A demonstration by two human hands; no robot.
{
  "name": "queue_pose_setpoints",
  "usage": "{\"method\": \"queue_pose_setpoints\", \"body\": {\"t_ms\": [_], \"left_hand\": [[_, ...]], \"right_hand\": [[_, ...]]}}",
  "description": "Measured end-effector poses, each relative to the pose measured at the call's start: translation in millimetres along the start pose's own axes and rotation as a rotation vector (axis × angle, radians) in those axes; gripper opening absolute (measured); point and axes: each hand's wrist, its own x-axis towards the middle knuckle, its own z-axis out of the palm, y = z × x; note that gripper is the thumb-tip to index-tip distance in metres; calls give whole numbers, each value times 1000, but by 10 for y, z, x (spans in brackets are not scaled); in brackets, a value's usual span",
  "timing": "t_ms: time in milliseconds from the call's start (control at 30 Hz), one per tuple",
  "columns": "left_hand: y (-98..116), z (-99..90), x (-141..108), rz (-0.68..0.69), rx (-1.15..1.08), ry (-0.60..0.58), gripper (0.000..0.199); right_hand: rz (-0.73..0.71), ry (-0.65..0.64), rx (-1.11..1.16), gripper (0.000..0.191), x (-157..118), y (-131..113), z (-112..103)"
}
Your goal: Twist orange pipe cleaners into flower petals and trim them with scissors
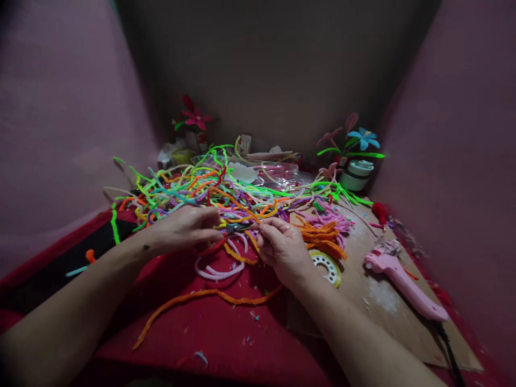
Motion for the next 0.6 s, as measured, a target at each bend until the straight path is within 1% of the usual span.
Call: {"method": "queue_pose_setpoints", "body": {"t_ms": [33,100,200,300,367,467,600], "left_hand": [[-4,-5,-11,13,155,-31,18],[7,23,-30,36,386,-43,18],[32,112,-45,91,545,-2,22],[40,176,-50,134,604,3,19],[28,187,-52,148,623,6,18],[-12,159,-54,181,573,2,19],[-88,94,-44,175,513,-16,23]], "right_hand": [[6,5,16,13,8,2,-10],[14,4,40,14,15,9,-21],[38,-3,60,15,10,16,-17],[40,6,73,16,5,14,-8],[40,14,78,16,7,12,-11],[36,17,79,16,15,10,-29],[33,-4,77,14,20,12,-56]]}}
